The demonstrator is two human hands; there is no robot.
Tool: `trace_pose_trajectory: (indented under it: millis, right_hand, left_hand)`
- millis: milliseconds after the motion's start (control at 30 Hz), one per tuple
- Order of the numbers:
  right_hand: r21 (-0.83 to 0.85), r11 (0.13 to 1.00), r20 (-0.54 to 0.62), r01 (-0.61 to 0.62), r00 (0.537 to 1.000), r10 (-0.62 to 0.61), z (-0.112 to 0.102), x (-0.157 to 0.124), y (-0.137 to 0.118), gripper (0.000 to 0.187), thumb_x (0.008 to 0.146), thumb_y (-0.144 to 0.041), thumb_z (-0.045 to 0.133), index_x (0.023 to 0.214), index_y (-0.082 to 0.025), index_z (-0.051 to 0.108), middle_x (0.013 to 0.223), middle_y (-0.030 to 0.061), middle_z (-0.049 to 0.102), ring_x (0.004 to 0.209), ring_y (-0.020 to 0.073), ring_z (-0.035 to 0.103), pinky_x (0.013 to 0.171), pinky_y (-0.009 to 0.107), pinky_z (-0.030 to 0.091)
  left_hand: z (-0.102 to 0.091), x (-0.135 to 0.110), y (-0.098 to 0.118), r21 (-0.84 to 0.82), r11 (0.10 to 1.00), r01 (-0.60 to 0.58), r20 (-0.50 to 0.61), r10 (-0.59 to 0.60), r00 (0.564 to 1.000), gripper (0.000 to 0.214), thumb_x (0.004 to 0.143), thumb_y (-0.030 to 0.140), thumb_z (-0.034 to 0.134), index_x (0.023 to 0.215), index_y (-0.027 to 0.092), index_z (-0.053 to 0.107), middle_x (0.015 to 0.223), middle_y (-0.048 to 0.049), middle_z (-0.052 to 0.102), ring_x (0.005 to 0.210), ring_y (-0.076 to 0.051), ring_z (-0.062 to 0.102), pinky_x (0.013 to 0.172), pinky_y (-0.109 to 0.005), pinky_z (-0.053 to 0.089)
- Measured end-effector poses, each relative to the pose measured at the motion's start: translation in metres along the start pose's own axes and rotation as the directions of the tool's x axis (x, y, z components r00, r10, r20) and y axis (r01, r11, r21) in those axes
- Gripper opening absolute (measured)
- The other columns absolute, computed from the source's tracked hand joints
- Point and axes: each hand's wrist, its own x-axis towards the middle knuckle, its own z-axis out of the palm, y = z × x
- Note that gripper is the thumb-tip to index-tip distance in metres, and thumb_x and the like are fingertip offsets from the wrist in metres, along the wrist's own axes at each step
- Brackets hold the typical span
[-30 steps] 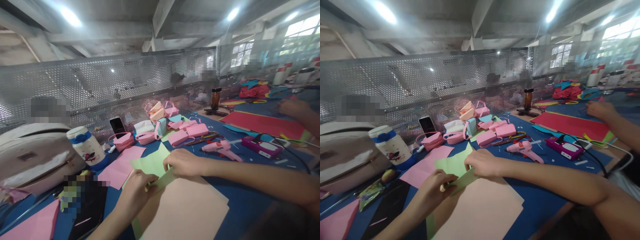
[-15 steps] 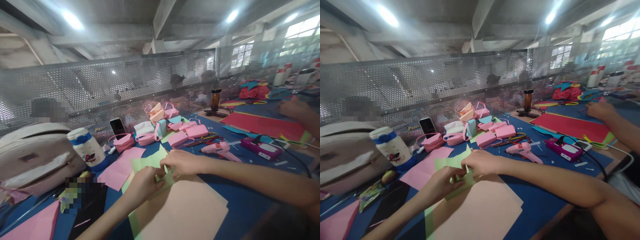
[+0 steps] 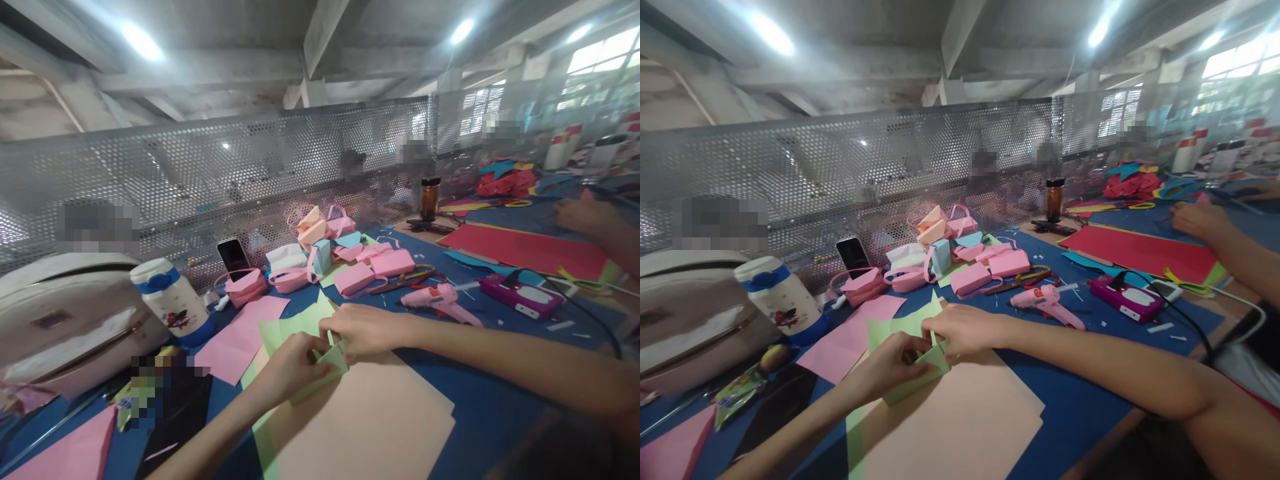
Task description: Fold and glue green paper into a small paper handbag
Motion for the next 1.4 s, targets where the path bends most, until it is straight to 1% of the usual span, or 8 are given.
trace_pose_trajectory:
  millis: [367,467,600,800,933,1033,1233,1400]
  right_hand:
    - [-0.162,0.985,-0.041,0.054,0.997,-0.062,0.001,-0.005,0.001,0.018,0.077,-0.022,0.077,0.095,-0.020,0.076,0.084,0.0027,0.072,0.078,0.0175,0.061,0.064,0.026,0.031]
    - [-0.204,0.971,-0.054,0.126,0.989,-0.140,0.002,-0.006,0.002,0.010,0.080,-0.019,0.072,0.089,-0.020,0.076,0.075,0.0022,0.069,0.078,0.0184,0.060,0.064,0.028,0.031]
    - [-0.266,0.950,-0.091,0.162,0.977,-0.192,0.005,-0.008,0.002,0.009,0.082,-0.016,0.066,0.080,-0.019,0.074,0.070,0.0024,0.067,0.075,0.0188,0.058,0.063,0.031,0.030]
    - [-0.186,0.967,-0.071,0.175,0.979,-0.191,0.006,-0.017,0.001,0.012,0.085,-0.016,0.065,0.088,-0.020,0.076,0.076,0.0024,0.068,0.081,0.0193,0.058,0.070,0.029,0.035]
    - [-0.159,0.966,-0.071,0.204,0.973,-0.218,0.007,-0.021,0.000,0.011,0.086,-0.018,0.067,0.091,-0.020,0.076,0.080,0.0025,0.069,0.086,0.0198,0.058,0.076,0.029,0.037]
    - [-0.144,0.968,-0.054,0.208,0.975,-0.217,0.006,-0.023,-0.003,0.009,0.087,-0.018,0.069,0.090,-0.020,0.077,0.081,0.0026,0.070,0.086,0.0195,0.058,0.076,0.029,0.037]
    - [-0.108,0.976,-0.039,0.188,0.980,-0.194,0.003,-0.028,-0.009,0.006,0.087,-0.018,0.073,0.088,-0.020,0.078,0.081,0.0018,0.071,0.087,0.0190,0.059,0.077,0.029,0.037]
    - [-0.107,0.967,-0.090,0.233,0.966,-0.243,0.005,-0.030,-0.004,0.006,0.088,-0.018,0.071,0.088,-0.020,0.076,0.084,0.0011,0.072,0.088,0.0187,0.059,0.078,0.029,0.037]
  left_hand:
    - [0.006,0.001,0.002,0.080,0.997,-0.004,-0.023,0.006,1.000,0.024,0.075,0.018,0.052,0.083,0.015,0.075,0.063,0.0023,0.055,0.057,-0.011,0.042,0.053,-0.023,0.028]
    - [0.007,0.000,0.001,0.137,0.990,0.011,-0.048,-0.005,0.999,0.018,0.073,0.017,0.055,0.079,0.015,0.072,0.069,0.0004,0.061,0.061,-0.012,0.048,0.054,-0.023,0.029]
    - [0.010,-0.004,0.002,0.224,0.974,0.021,-0.083,-0.003,0.997,0.020,0.069,0.014,0.061,0.087,0.016,0.070,0.084,-0.0023,0.069,0.070,-0.015,0.056,0.058,-0.023,0.032]
    - [0.017,-0.011,0.012,0.340,0.940,0.009,-0.085,0.022,0.996,0.013,0.074,0.018,0.063,0.085,0.019,0.070,0.081,-0.0034,0.070,0.069,-0.018,0.059,0.058,-0.026,0.026]
    - [0.018,-0.015,0.018,0.385,0.922,0.042,-0.056,-0.023,0.998,0.008,0.074,0.018,0.064,0.078,0.019,0.070,0.077,-0.0029,0.069,0.065,-0.017,0.058,0.056,-0.026,0.024]
    - [0.014,-0.015,0.018,0.376,0.924,0.068,-0.043,-0.055,0.998,0.007,0.070,0.017,0.066,0.074,0.017,0.071,0.069,-0.0018,0.067,0.061,-0.016,0.055,0.055,-0.026,0.024]
    - [0.003,-0.016,0.016,0.302,0.953,0.020,0.072,-0.044,0.996,0.006,0.070,0.022,0.074,0.075,0.019,0.076,0.064,0.0027,0.067,0.061,-0.013,0.055,0.053,-0.022,0.028]
    - [0.009,-0.021,0.022,0.353,0.936,0.010,0.001,-0.010,1.000,0.004,0.075,0.019,0.071,0.077,0.020,0.075,0.073,0.0003,0.073,0.065,-0.015,0.060,0.056,-0.024,0.031]
